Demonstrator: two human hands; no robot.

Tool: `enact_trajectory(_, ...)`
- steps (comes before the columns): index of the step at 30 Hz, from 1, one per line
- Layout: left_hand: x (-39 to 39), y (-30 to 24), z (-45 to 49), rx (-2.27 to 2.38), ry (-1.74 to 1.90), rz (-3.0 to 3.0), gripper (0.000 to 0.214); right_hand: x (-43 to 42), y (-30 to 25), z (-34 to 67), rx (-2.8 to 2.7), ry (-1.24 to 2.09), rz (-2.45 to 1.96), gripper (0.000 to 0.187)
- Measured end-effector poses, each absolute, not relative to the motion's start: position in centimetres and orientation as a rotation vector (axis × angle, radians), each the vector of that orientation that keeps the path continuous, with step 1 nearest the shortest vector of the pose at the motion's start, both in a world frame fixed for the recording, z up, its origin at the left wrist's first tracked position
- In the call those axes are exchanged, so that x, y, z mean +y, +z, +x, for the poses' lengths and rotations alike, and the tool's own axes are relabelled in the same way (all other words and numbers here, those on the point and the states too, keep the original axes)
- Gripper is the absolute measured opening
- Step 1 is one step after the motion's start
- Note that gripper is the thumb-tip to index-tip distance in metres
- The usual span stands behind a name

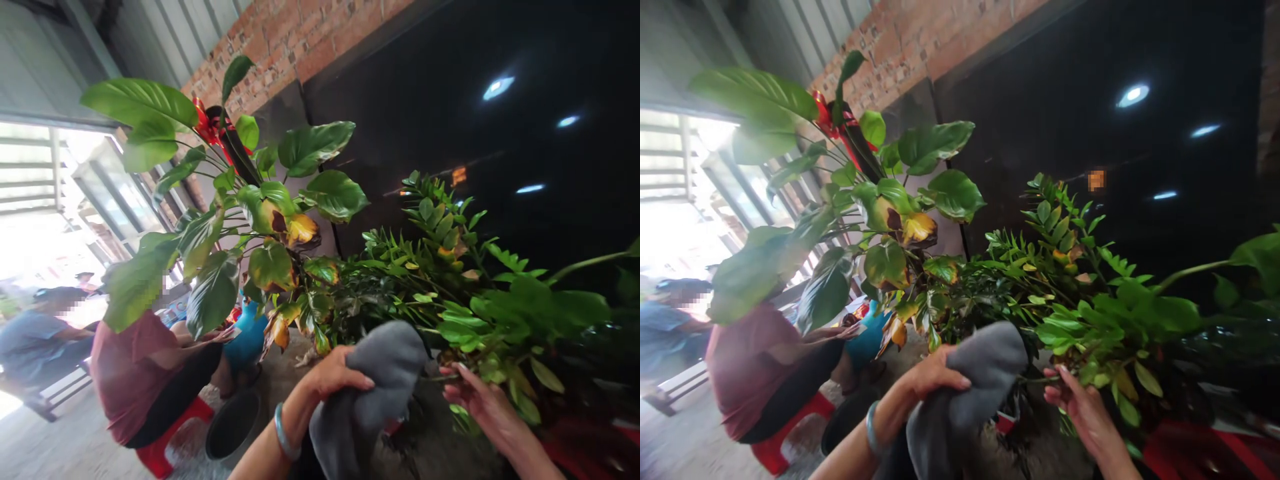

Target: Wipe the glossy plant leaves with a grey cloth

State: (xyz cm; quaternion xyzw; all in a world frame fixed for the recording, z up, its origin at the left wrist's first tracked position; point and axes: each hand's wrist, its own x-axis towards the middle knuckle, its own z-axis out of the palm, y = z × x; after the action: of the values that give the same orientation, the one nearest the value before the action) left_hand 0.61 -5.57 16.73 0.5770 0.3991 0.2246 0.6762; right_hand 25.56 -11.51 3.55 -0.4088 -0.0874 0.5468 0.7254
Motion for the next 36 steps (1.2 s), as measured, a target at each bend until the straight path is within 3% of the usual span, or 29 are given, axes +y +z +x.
enact_trajectory(3,-3.5,19.9,-0.4,0.844,0.887,1.127,0.037,-11.4,3.7,25.5,-0.178,1.207,-0.894,0.045)
enact_trajectory(6,-1.5,20.3,-1.0,0.934,1.162,0.83,0.019,-11.4,4.1,25.5,-0.165,1.209,-0.902,0.048)
enact_trajectory(8,-1.5,18.4,-1.3,1.072,1.086,0.706,0.008,-11.5,4.3,25.5,-0.156,1.21,-0.913,0.049)
enact_trajectory(12,-4.8,12.9,-2.6,1.236,0.67,0.617,0.006,-11.5,3.8,25.6,-0.162,1.184,-0.933,0.044)
enact_trajectory(14,-6.7,11.8,-3.5,1.216,0.639,0.588,0.003,-11.5,3.5,25.7,-0.166,1.177,-0.927,0.042)
enact_trajectory(23,-5.1,17.2,-2.9,0.971,1.047,0.485,0.01,-10.9,3.3,25.6,-0.194,1.164,-0.867,0.03)
enact_trajectory(30,-9.1,10.5,-0.1,0.974,0.602,0.874,0.028,-11.3,3.2,25.4,-0.143,1.164,-1.028,0.042)
enact_trajectory(33,-8.4,12.9,0.7,0.869,0.579,0.983,0.04,-11.5,3.4,25.6,-0.157,1.187,-0.984,0.042)
enact_trajectory(36,-5.2,16.7,2.8,0.829,0.815,1.011,0.047,-11.3,3.3,25.7,-0.176,1.189,-0.906,0.04)
